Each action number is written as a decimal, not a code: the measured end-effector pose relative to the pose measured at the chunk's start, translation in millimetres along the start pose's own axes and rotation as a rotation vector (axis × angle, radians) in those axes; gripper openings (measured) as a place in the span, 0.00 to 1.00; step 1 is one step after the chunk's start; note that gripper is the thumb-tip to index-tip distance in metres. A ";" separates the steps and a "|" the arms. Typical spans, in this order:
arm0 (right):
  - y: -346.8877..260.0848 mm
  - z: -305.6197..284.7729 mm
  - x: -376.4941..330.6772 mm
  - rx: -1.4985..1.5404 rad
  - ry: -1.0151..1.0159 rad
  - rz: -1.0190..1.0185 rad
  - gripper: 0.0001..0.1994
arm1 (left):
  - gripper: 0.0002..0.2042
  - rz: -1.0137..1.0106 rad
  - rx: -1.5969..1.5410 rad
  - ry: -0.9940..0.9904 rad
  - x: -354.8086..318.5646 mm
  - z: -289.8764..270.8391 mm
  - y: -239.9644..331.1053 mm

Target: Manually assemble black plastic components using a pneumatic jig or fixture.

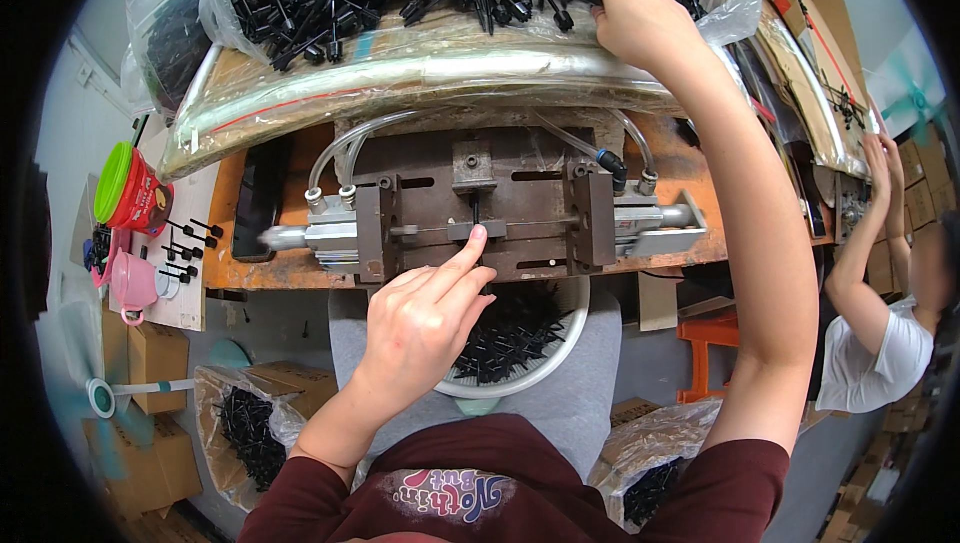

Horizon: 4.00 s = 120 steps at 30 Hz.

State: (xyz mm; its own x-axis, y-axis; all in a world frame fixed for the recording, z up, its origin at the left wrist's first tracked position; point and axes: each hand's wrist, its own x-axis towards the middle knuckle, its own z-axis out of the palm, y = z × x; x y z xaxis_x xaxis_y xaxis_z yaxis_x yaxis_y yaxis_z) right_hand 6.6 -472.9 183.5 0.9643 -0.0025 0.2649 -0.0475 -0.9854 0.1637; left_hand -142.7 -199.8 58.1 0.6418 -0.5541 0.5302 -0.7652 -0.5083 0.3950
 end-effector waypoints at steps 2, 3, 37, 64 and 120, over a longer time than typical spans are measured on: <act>11.4 4.7 -1.9 0.079 0.123 -0.022 0.24 | 0.12 0.013 -0.001 0.010 -0.5 1.3 -2.0; 17.4 8.1 -3.1 0.135 0.144 -0.042 0.23 | 0.12 0.022 -0.002 0.015 -0.7 2.1 -2.5; -122.2 18.6 -192.1 1.785 -0.281 0.117 0.13 | 0.21 0.028 -0.260 0.273 4.8 -25.3 9.0; -111.9 33.8 -249.6 1.574 0.080 0.312 0.22 | 0.12 -0.073 0.033 -0.054 -3.1 0.0 0.6; -94.4 29.1 -264.7 1.525 -0.175 0.345 0.20 | 0.16 -0.044 -0.167 0.029 -15.3 -21.1 1.8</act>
State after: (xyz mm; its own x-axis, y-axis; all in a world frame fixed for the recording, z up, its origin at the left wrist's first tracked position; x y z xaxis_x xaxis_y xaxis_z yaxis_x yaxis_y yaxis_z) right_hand -236.6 -384.1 70.3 0.9851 -0.1670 -0.0408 -0.0696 -0.1701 -0.9830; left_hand -155.0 -178.3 66.5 0.6748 -0.5132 0.5304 -0.7359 -0.4134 0.5362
